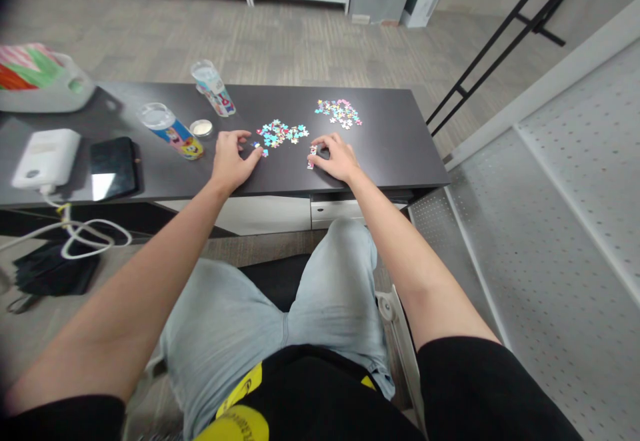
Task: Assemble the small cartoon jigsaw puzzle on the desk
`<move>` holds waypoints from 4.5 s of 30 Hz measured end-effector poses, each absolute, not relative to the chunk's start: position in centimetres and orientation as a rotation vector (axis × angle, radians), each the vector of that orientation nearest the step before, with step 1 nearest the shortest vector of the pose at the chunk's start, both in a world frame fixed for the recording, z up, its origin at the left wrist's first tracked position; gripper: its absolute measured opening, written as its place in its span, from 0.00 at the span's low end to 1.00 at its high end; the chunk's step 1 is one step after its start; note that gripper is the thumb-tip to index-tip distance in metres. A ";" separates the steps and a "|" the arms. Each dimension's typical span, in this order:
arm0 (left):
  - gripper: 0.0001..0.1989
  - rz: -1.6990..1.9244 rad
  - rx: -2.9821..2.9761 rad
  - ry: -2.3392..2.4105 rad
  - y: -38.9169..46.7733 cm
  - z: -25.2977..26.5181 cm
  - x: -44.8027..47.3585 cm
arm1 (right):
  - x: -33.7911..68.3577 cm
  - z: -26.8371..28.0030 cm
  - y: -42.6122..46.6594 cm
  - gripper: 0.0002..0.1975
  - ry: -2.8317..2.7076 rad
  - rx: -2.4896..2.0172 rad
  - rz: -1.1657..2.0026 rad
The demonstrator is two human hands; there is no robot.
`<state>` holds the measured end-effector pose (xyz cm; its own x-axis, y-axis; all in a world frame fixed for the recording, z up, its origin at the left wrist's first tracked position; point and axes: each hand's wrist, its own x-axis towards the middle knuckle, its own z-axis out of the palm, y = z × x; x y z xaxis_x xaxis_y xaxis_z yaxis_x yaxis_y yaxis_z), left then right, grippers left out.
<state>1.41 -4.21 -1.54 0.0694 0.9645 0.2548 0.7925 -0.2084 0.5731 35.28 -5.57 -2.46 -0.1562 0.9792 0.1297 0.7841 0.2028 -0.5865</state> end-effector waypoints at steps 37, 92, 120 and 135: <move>0.10 0.561 2.357 1.700 -0.2 -0.2 12.7 | 38.1 -2.1 -6.7 0.24 -2.174 -1.657 0.413; 0.08 0.582 2.127 1.546 -7.5 -0.1 13.1 | 38.1 -1.3 -7.1 0.26 -2.180 -1.694 0.374; 0.08 0.614 2.129 1.580 -7.9 0.2 14.0 | 38.1 -1.7 -6.9 0.28 -2.188 -1.718 0.343; 0.06 0.587 2.111 1.620 -8.1 0.6 14.4 | 37.9 -2.0 -6.8 0.27 -2.131 -1.766 0.326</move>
<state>14.42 -8.06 0.57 0.2346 0.9689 0.0792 0.7946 -0.2381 0.5584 37.91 -6.76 -1.96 -0.1598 0.9796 0.1220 0.8984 0.1956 -0.3932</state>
